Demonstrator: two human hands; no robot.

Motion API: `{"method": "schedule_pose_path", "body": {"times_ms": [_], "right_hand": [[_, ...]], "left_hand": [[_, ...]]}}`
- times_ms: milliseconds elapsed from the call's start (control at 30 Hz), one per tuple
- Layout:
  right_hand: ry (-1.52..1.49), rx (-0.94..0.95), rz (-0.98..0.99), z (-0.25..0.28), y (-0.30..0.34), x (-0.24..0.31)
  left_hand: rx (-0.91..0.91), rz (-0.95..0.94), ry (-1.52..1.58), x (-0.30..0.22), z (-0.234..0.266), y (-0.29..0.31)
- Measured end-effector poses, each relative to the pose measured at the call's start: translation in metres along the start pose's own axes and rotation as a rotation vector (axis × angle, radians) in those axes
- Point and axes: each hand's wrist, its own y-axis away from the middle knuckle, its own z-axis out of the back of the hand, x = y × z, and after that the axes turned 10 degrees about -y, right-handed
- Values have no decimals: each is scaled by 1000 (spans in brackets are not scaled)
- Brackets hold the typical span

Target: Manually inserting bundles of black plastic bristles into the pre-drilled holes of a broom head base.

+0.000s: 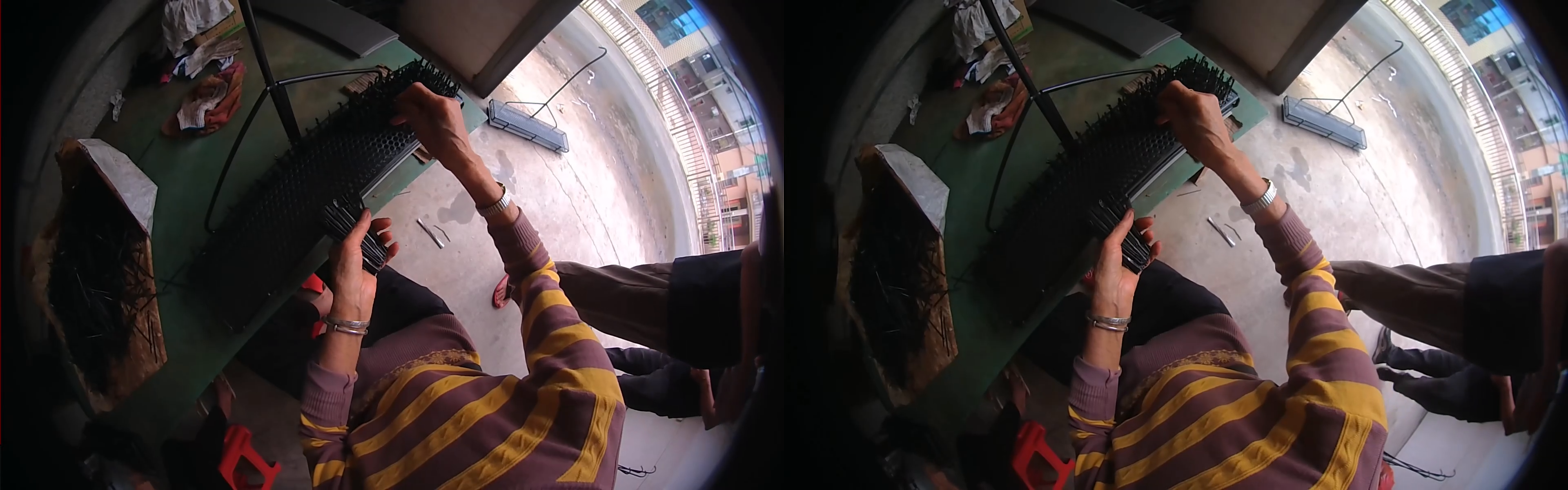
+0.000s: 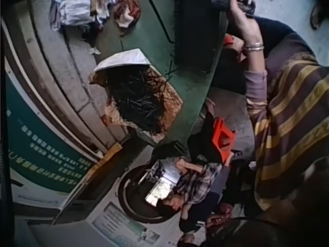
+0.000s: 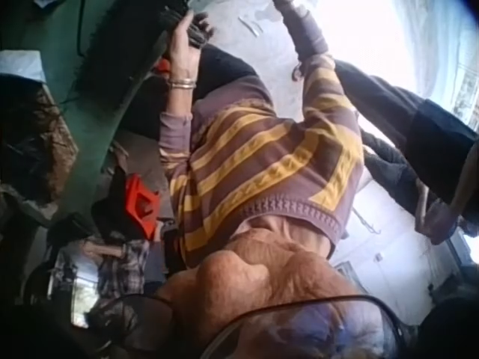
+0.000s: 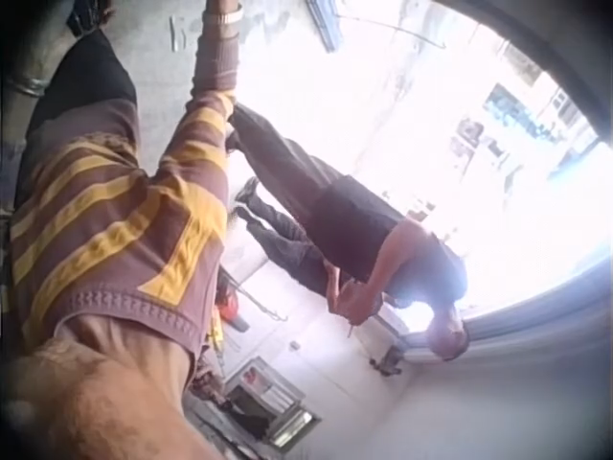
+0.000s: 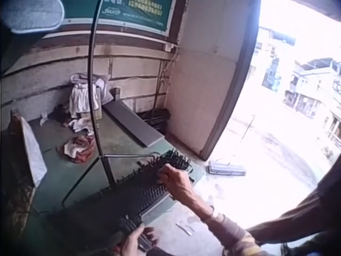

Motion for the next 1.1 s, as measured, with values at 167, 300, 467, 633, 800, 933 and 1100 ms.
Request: {"method": "schedule_pose_path", "body": {"times_ms": [167,300,467,633,800,933,1100], "right_hand": [[160,67,65,-5,2,-7],[492,-99,180,-13,2,-5],[585,-84,173,-16,1,-7],[631,-193,200,-19,15,-8],[-47,222,-234,-11,35,26],[-335,487,-340,-16,59,55],[-515,472,-473,-14,64,51]], "left_hand": [[145,-34,-49,1,10,-5],[95,-27,-53,-2,6,0],[130,-31,-37,0,8,-1],[92,-74,-65,-3,0,9],[97,-120,-85,-5,0,14],[51,-153,-197,-2,-2,12],[67,-143,-299,-5,-1,14]]}}
